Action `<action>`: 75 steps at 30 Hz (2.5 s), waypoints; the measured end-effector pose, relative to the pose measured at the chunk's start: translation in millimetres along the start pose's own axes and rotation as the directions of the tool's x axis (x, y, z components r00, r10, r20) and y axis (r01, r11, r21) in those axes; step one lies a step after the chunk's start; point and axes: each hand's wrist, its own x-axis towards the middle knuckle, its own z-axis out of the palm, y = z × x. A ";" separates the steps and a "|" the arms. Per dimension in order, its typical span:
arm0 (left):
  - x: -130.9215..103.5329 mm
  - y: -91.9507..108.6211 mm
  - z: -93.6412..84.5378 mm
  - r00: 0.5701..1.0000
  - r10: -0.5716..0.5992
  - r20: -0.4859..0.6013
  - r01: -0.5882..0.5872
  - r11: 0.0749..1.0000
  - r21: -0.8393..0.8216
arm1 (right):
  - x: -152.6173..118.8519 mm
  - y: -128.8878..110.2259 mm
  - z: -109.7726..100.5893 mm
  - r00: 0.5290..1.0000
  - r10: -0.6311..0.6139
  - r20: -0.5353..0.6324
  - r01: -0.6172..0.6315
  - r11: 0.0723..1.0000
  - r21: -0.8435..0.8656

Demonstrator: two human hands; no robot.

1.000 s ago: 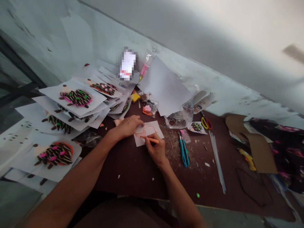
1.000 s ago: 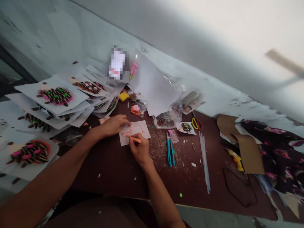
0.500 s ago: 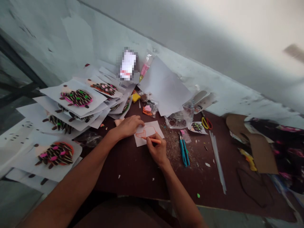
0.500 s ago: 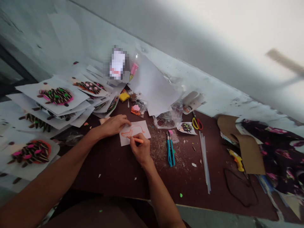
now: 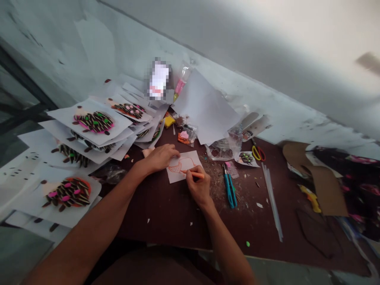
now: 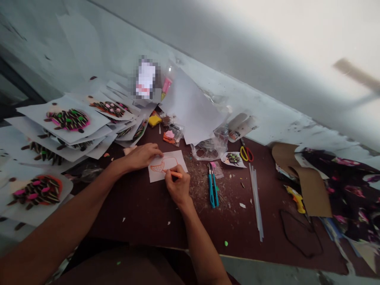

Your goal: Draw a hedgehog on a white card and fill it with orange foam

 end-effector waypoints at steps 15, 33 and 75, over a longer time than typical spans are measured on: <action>-0.9 4.3 -2.3 1.000 -0.019 -0.005 0.019 1.000 0.005 | -0.1 0.1 1.2 1.000 0.010 0.025 -0.010 1.000 0.016; 3.2 -0.6 -0.4 0.994 0.104 -0.020 -0.104 0.994 0.020 | 22.5 -7.8 -19.1 0.997 0.032 0.066 -0.035 0.998 0.044; -6.6 8.7 -4.6 1.000 0.012 -0.013 -0.013 1.000 -0.008 | 13.9 20.0 6.7 0.999 -0.009 0.039 0.010 1.000 -0.024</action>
